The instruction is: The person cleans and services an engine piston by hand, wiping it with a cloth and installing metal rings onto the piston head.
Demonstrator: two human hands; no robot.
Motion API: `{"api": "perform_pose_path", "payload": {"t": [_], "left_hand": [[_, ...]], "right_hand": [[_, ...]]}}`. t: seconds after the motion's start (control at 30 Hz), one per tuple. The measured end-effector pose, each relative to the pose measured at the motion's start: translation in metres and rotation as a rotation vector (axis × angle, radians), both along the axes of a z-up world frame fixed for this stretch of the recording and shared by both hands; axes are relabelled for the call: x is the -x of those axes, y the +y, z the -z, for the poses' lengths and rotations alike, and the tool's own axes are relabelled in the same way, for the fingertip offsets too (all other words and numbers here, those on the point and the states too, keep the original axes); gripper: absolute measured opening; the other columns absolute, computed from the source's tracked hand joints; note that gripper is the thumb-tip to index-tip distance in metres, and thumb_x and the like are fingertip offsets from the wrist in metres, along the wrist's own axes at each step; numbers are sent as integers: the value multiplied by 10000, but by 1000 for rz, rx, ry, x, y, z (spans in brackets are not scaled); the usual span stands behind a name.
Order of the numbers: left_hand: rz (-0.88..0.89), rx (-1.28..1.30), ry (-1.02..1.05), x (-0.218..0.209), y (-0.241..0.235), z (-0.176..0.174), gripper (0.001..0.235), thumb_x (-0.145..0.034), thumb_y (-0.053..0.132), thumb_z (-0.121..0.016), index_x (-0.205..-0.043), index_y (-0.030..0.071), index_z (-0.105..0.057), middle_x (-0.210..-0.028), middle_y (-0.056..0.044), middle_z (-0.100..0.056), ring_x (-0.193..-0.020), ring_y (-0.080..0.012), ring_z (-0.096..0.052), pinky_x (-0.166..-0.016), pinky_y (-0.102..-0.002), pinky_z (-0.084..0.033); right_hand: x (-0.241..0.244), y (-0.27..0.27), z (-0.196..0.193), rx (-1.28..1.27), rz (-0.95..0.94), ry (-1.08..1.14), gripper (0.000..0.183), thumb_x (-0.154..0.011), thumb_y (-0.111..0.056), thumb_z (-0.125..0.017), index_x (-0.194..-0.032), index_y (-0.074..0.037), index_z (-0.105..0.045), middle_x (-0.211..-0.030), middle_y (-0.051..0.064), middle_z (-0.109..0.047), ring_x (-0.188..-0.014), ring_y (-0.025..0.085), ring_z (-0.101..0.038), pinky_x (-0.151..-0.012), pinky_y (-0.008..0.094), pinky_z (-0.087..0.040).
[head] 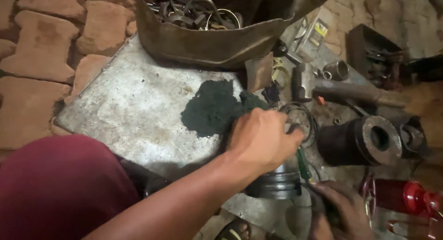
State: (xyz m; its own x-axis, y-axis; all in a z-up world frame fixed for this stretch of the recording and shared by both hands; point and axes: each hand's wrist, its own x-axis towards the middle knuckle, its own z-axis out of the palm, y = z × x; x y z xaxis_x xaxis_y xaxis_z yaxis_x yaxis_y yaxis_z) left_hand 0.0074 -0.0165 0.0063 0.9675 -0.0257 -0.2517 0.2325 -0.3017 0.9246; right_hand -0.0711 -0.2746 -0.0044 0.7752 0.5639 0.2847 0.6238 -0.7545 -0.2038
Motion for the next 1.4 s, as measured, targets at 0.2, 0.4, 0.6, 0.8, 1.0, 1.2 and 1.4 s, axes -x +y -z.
{"api": "perform_pose_path", "payload": {"t": [0.2, 0.4, 0.6, 0.8, 1.0, 1.2, 1.4], "left_hand": [[-17, -32, -13, 0, 0, -1, 434, -793, 423, -639, -964, 49, -781, -861, -265, -731, -845, -442, -724, -833, -502, -559], [-22, -75, 18, -7, -6, -8, 405, -806, 434, -642, -900, 70, -793, -810, -255, -731, -793, -443, -723, -817, -510, -561], [53, -70, 136, -16, -8, -9, 399, -837, 453, -629, -821, 76, -758, -701, -207, -728, -673, -385, -733, -736, -493, -580], [9, -86, 42, -15, -9, -5, 399, -845, 455, -632, -797, 77, -752, -675, -210, -721, -668, -398, -723, -735, -490, -574], [24, -66, 45, -12, -8, -1, 400, -829, 463, -648, -862, 84, -768, -770, -233, -726, -733, -428, -728, -763, -505, -574], [-20, -58, -9, -8, -4, -7, 412, -819, 442, -632, -841, 55, -772, -779, -254, -720, -772, -453, -713, -787, -525, -558], [-20, -49, 6, -5, -4, -8, 417, -826, 440, -629, -853, 48, -769, -786, -268, -711, -783, -454, -718, -795, -525, -562]], "right_hand": [[-6, -65, 76, 43, 173, 290, 460, -738, -119, -666, -1195, -154, -705, -1138, 135, -689, -1069, 295, -671, -951, 416, -519], [-32, -110, 111, 216, 370, 478, 473, -744, -139, -673, -1214, -176, -708, -1149, 121, -700, -1081, 286, -680, -956, 410, -525], [-45, -145, 155, 338, 392, 576, 485, -750, -159, -681, -1233, -198, -710, -1160, 108, -710, -1094, 276, -688, -962, 405, -530], [-44, -151, 164, 381, 332, 605, 498, -756, -179, -688, -1251, -220, -713, -1172, 95, -721, -1106, 266, -696, -967, 400, -536], [-30, -157, 127, 379, 225, 563, 511, -761, -199, -695, -1270, -242, -715, -1183, 82, -731, -1119, 256, -705, -973, 394, -541], [-21, -147, 78, 351, 82, 461, 524, -767, -219, -703, -1288, -264, -718, -1194, 68, -742, -1131, 247, -713, -978, 389, -546], [-12, -95, 28, 349, 11, 289, 518, -784, -226, -692, -1299, -280, -709, -1175, 51, -739, -1127, 229, -717, -986, 378, -555]]}}
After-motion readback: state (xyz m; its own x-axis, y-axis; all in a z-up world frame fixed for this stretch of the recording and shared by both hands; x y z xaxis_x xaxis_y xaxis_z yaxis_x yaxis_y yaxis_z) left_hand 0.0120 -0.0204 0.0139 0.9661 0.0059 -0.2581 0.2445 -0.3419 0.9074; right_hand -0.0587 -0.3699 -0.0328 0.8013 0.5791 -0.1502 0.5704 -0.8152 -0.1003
